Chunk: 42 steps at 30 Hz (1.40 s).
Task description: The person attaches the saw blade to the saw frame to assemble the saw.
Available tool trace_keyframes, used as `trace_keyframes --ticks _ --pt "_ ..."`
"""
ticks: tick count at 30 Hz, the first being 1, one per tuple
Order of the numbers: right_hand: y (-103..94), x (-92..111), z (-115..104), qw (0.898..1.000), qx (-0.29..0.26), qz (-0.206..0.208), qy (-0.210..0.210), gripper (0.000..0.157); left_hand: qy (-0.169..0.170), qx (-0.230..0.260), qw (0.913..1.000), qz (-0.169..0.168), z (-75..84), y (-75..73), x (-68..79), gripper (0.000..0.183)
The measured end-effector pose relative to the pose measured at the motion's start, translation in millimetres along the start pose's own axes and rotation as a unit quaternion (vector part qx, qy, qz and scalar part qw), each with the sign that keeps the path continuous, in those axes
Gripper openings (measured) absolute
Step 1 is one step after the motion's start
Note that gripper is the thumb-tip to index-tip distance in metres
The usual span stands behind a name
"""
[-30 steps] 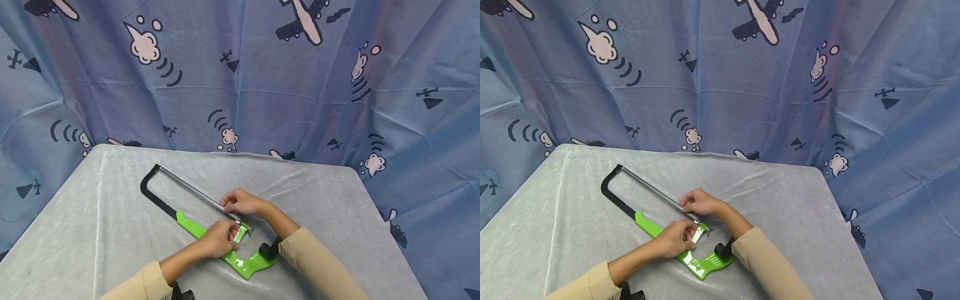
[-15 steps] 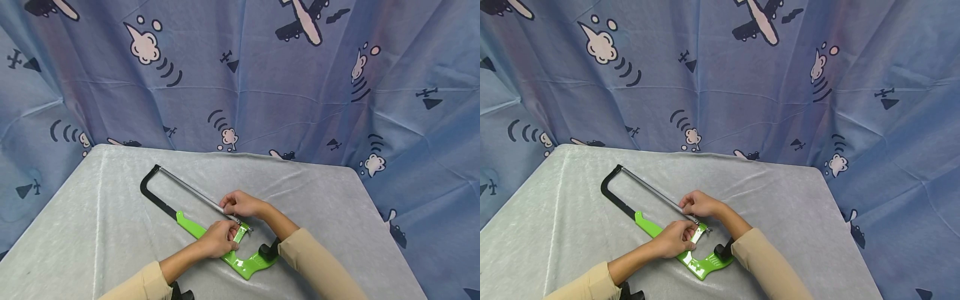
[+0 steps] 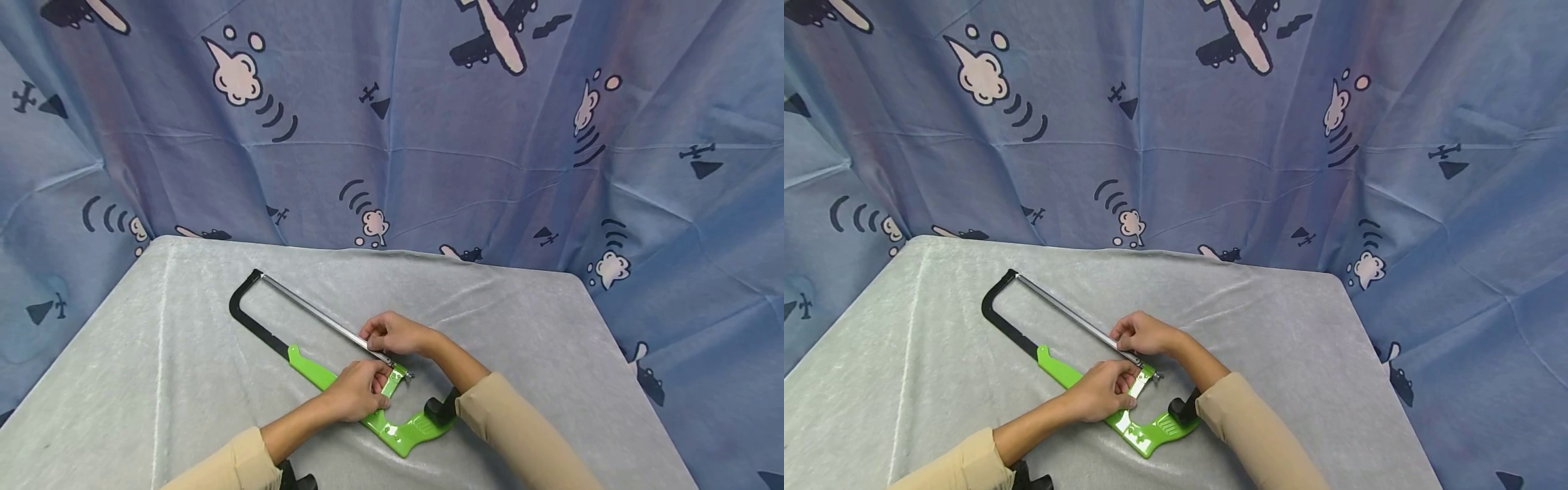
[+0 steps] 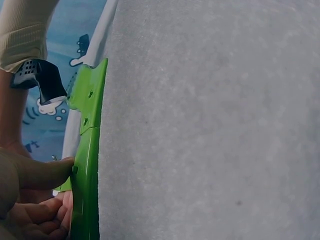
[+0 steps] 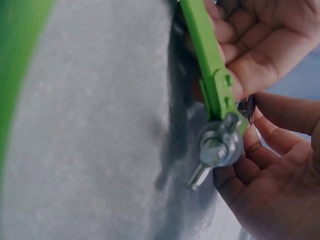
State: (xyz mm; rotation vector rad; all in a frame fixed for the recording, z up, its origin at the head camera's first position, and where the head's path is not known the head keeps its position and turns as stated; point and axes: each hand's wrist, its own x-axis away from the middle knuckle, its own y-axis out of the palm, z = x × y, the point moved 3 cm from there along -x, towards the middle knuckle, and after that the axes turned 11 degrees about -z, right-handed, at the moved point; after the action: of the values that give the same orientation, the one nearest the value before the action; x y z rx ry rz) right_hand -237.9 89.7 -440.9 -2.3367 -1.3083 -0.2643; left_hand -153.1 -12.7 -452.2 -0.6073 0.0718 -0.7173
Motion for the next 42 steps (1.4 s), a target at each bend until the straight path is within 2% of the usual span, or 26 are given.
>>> trace_keyframes --ticks 12,42 --pt "0.4 1.7 -0.8 1.000 0.019 -0.010 0.002 0.019 -0.008 0.004 1.0000 0.000 -0.7 -0.3 0.6 0.029" --pt "-0.2 2.2 0.2 0.999 0.039 -0.014 -0.017 0.016 0.003 0.001 1.0000 0.004 -1.7 0.3 -0.5 0.029"
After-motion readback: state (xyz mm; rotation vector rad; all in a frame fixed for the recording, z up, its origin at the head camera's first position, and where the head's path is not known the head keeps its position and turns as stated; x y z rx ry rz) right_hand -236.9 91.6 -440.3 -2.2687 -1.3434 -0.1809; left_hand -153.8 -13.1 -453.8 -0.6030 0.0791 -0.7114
